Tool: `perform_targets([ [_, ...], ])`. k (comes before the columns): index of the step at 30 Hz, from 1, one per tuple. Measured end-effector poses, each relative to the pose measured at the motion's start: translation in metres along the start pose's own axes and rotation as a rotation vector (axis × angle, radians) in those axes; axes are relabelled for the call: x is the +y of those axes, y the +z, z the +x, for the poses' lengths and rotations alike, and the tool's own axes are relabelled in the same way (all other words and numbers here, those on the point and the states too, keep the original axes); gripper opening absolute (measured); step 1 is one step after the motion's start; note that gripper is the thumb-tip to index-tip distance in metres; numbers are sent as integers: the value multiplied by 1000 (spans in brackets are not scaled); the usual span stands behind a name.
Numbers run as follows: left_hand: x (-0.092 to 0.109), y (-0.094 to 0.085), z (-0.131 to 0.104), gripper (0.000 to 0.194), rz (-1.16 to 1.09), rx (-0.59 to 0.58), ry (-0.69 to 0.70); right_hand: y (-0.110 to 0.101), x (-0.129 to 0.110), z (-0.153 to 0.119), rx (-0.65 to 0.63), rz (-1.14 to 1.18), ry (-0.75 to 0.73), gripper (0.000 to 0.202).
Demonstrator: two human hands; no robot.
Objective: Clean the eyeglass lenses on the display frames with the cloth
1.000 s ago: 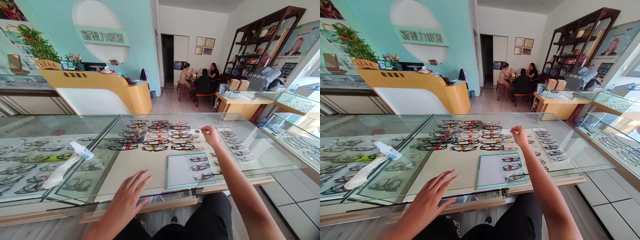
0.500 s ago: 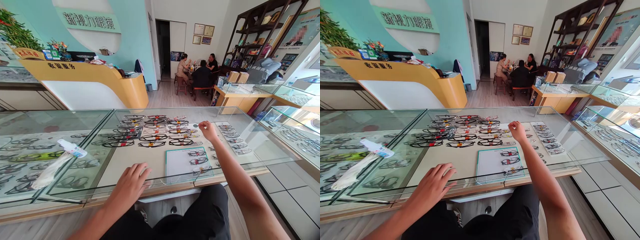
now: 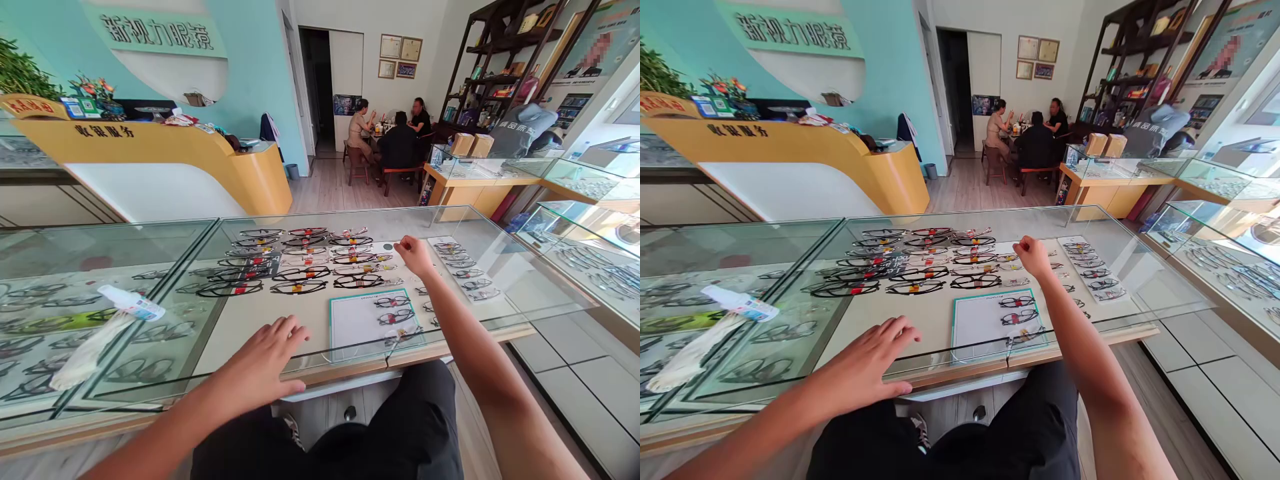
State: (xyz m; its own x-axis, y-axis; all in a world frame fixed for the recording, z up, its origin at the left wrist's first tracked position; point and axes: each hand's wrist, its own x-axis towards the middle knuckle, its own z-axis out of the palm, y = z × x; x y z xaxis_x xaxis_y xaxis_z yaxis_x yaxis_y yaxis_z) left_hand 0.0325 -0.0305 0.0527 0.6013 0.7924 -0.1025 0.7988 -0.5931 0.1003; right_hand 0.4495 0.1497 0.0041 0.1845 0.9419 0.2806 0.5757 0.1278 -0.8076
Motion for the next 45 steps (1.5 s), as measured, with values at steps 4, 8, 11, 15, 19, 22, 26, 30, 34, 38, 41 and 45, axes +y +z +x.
perform_targets([
  [4,3,-31,38,16,-154,-4,95,2,8,4,28,26,25,36],
  [8,10,-38,100,14,-82,166,186,5,19,11,29,60,32,33],
  [11,11,-34,143,18,-14,226,207,6,24,13,39,62,45,33],
  [15,9,-28,179,19,23,239,210,5,26,14,90,17,53,28],
  [19,9,-21,193,24,-16,269,233,5,24,14,105,2,33,15],
  [22,9,-16,197,24,-40,261,235,5,25,13,84,24,49,16],
  [26,9,-11,197,25,-74,260,238,4,28,13,62,79,91,20],
  [30,10,-8,193,25,-98,273,249,-1,26,13,62,145,111,22],
  [34,7,-13,183,24,-274,363,209,-9,13,10,75,210,109,24],
  [38,-18,-29,168,28,-607,548,124,-10,-21,-1,63,307,43,21],
  [41,-48,-35,156,39,-905,643,22,8,-61,-13,-25,412,-40,17],
  [45,-79,-26,146,56,-1218,769,-135,56,-119,-24,-240,578,-118,15],
])
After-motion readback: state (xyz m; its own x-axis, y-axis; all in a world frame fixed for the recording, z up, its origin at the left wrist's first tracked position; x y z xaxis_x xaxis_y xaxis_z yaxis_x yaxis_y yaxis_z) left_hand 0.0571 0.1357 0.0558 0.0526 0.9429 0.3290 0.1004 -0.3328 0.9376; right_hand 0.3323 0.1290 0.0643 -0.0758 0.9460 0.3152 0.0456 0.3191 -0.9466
